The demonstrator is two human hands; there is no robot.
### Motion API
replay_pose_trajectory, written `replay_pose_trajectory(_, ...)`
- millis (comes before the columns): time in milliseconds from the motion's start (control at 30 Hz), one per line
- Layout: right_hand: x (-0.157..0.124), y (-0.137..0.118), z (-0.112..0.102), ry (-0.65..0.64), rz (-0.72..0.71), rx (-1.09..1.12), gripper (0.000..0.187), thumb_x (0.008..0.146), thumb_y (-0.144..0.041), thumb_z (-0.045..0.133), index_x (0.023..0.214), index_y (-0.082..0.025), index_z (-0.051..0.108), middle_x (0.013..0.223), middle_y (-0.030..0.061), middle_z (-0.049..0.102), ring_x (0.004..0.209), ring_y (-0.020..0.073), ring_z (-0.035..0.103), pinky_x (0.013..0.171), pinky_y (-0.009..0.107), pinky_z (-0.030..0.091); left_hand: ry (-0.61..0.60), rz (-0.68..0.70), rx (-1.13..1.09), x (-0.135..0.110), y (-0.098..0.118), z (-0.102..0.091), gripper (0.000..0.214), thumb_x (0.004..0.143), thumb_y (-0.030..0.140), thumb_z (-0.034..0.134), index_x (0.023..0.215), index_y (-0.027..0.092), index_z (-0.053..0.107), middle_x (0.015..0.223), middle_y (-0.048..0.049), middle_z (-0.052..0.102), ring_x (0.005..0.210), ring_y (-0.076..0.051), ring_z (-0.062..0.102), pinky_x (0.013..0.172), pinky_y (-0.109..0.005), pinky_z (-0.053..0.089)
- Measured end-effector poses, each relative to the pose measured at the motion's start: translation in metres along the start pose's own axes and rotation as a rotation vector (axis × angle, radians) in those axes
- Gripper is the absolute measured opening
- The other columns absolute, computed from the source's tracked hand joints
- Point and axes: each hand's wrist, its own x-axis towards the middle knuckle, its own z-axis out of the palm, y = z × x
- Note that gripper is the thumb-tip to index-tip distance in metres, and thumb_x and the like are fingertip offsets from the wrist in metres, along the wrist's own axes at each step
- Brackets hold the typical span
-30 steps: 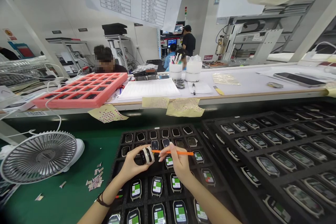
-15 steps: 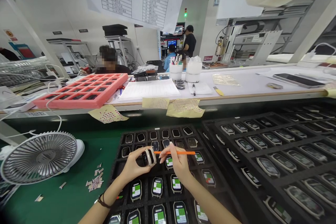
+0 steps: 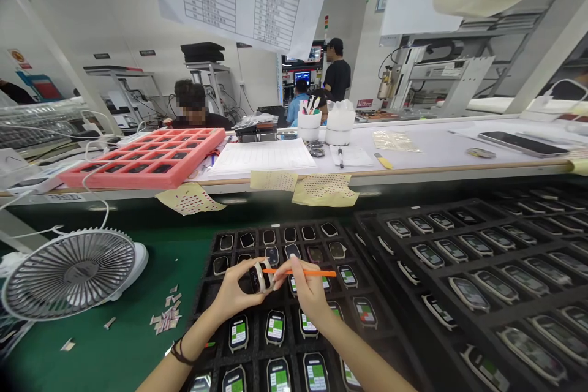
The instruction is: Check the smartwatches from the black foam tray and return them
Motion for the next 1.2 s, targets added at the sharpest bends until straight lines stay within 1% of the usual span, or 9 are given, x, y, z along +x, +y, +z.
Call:
replay_pose_trajectory(67, -0.0008, -0.0003, -0.0004, 0.013, -0.004, 0.007, 0.055, 0.095, -0.047, 0.033, 0.066, -0.02, 0.071, 0.05, 0.004, 0.065, 0.053, 0.0201, 0.064, 0.064, 0.035, 0.05, -0.001, 0.002, 0.002, -0.0002, -0.0002, -0.0001, 0.053, 0.061, 0.015, 0.069, 0.112, 0.02, 0.061, 0.106, -0.0074, 0.07, 0.092, -0.026, 0.065, 0.083, -0.039, 0.051)
replay_pose_trajectory(233, -0.001, 0.0014, 0.0001, -0.016, -0.014, 0.006, 0.053, 0.095, -0.046, 0.034, 0.069, -0.02, 0.072, 0.051, 0.0037, 0.066, 0.055, 0.0205, 0.064, 0.065, 0.036, 0.051, -0.004, 0.004, 0.021, 0.0008, 0.0005, -0.0002, 0.053, 0.06, 0.015, 0.069, 0.112, 0.02, 0.062, 0.101, -0.0071, 0.071, 0.088, -0.026, 0.065, 0.08, -0.038, 0.051)
replay_pose_trajectory(433, -0.0004, 0.0029, -0.0002, 0.001, -0.007, 0.021, 0.053, 0.094, -0.047, 0.034, 0.068, -0.02, 0.072, 0.052, 0.0036, 0.066, 0.051, 0.019, 0.063, 0.061, 0.034, 0.05, -0.014, 0.012, 0.021, 0.0005, 0.0013, -0.0003, 0.054, 0.06, 0.014, 0.07, 0.112, 0.02, 0.061, 0.101, -0.0064, 0.071, 0.088, -0.025, 0.065, 0.08, -0.037, 0.051)
replay_pose_trajectory(600, -0.0002, 0.0022, 0.0004, 0.007, -0.009, 0.029, 0.053, 0.094, -0.046, 0.035, 0.066, -0.02, 0.071, 0.052, 0.0034, 0.066, 0.048, 0.0179, 0.062, 0.061, 0.034, 0.049, -0.017, 0.01, 0.025, 0.0002, 0.0014, -0.0003, 0.053, 0.06, 0.015, 0.07, 0.112, 0.02, 0.061, 0.1, -0.0065, 0.071, 0.088, -0.025, 0.065, 0.08, -0.037, 0.051)
replay_pose_trajectory(833, -0.0014, 0.0009, 0.0012, -0.028, -0.027, -0.01, 0.052, 0.095, -0.045, 0.035, 0.065, -0.019, 0.069, 0.055, 0.0038, 0.066, 0.047, 0.0164, 0.061, 0.059, 0.032, 0.049, -0.003, 0.027, 0.052, -0.0003, -0.0022, 0.0015, 0.053, 0.06, 0.015, 0.07, 0.112, 0.019, 0.062, 0.097, -0.0059, 0.071, 0.086, -0.024, 0.065, 0.08, -0.037, 0.051)
replay_pose_trajectory(1000, -0.0018, 0.0045, 0.0032, -0.014, -0.07, -0.034, 0.05, 0.095, -0.042, 0.035, 0.063, -0.019, 0.066, 0.057, 0.0035, 0.065, 0.044, 0.0146, 0.06, 0.057, 0.031, 0.05, -0.002, 0.018, 0.055, -0.0006, -0.0041, 0.0024, 0.052, 0.06, 0.015, 0.07, 0.112, 0.02, 0.062, 0.1, -0.0061, 0.072, 0.089, -0.025, 0.065, 0.085, -0.038, 0.05)
replay_pose_trajectory(1100, -0.0023, 0.0068, 0.0027, -0.022, -0.105, -0.035, 0.048, 0.095, -0.04, 0.035, 0.066, -0.019, 0.067, 0.057, 0.0033, 0.066, 0.046, 0.0151, 0.06, 0.058, 0.032, 0.05, 0.011, -0.008, 0.049, -0.0001, -0.0035, 0.0025, 0.052, 0.061, 0.014, 0.069, 0.112, 0.02, 0.061, 0.107, -0.0072, 0.07, 0.095, -0.026, 0.064, 0.086, -0.038, 0.049)
replay_pose_trajectory(1200, -0.0014, 0.0062, -0.0006, -0.003, -0.086, 0.015, 0.045, 0.096, -0.041, 0.032, 0.08, -0.02, 0.068, 0.058, 0.0025, 0.066, 0.05, 0.0165, 0.062, 0.057, 0.031, 0.051, 0.019, -0.011, 0.038, 0.0008, -0.0025, 0.0026, 0.05, 0.063, 0.016, 0.069, 0.112, 0.02, 0.061, 0.109, -0.0079, 0.068, 0.097, -0.026, 0.063, 0.087, -0.039, 0.049)
